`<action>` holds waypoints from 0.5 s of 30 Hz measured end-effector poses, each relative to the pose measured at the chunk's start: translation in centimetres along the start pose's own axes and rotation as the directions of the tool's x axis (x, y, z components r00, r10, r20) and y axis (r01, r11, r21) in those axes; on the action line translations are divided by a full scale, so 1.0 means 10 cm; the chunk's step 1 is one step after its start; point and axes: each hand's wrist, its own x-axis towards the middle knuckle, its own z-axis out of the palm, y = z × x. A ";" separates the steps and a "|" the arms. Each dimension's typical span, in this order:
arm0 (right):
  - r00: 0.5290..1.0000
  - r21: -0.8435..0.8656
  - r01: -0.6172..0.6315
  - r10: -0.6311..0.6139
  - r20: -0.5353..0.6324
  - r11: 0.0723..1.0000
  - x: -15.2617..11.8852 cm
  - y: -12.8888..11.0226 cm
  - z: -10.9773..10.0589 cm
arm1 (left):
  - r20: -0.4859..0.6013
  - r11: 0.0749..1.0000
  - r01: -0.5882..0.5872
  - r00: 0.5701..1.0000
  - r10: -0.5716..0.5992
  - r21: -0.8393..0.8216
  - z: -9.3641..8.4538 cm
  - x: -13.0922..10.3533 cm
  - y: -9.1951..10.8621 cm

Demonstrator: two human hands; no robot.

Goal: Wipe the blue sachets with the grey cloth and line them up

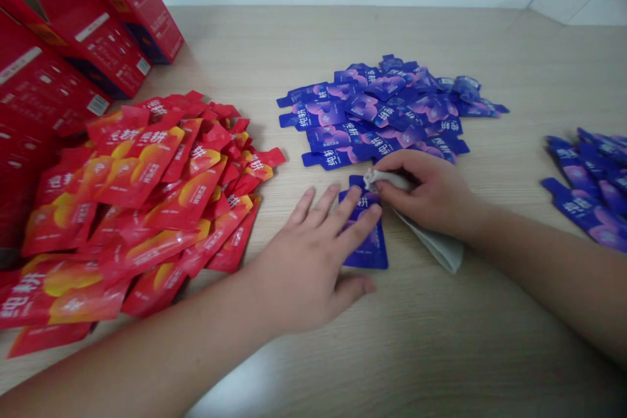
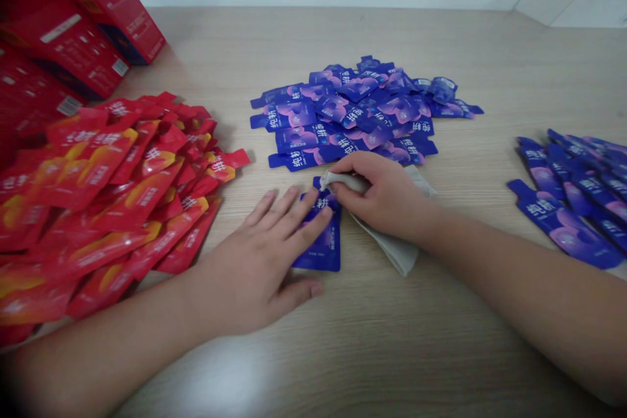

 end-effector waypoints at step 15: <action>0.917 0.022 0.396 -0.394 -0.057 0.918 -0.05 -0.10 -0.13 | -0.175 0.941 -0.050 0.978 0.114 0.335 -0.05 0.02 0.10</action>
